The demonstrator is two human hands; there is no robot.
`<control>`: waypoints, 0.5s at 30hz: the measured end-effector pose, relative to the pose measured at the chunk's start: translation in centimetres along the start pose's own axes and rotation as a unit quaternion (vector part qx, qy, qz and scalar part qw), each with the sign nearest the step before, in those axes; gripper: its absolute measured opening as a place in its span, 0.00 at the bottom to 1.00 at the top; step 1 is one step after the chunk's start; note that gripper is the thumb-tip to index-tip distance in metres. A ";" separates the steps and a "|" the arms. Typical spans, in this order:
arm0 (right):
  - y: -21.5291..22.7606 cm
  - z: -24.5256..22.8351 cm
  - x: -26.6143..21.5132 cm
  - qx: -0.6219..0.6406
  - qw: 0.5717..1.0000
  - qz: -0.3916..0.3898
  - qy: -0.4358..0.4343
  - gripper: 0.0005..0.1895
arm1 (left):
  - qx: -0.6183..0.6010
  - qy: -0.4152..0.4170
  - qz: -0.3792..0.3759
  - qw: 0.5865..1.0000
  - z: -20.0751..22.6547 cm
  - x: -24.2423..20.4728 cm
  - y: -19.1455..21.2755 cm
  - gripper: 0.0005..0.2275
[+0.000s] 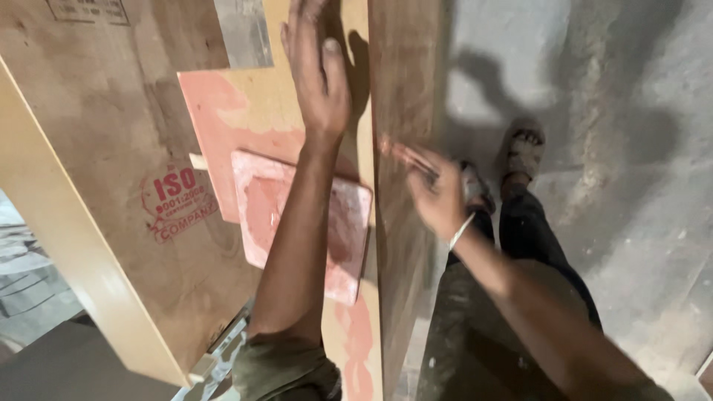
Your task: The person applies a pinkish filler paste to a wooden furniture frame using a small rectangular tool. They scoop the filler from a container and spread it onto the wood surfaces, focusing on edges and corners.
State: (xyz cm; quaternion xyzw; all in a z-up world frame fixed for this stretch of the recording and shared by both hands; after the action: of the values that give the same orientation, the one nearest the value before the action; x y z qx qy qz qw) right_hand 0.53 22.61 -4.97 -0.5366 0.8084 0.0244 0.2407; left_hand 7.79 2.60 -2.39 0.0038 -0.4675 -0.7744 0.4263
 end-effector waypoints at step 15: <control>1.0 1.7 3.5 -0.164 0.983 -0.052 -0.066 0.06 | 0.161 -0.011 -0.271 0.949 11.5 -11.5 4.9 0.20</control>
State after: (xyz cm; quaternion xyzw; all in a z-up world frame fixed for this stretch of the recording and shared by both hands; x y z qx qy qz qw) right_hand -0.77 20.53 -8.15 -0.6077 0.7466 0.1793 0.2028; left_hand 13.66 17.51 3.08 0.1907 -0.5716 -0.7754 0.1888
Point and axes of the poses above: each hand's wrist, its own x-axis towards the middle knuckle, its own y-axis out of the back of the hand, z = x × y, the point moved 10 cm from there along x, towards the middle knuckle, and after that the axes turned 13 degrees about -y, right-handed, at the moved point
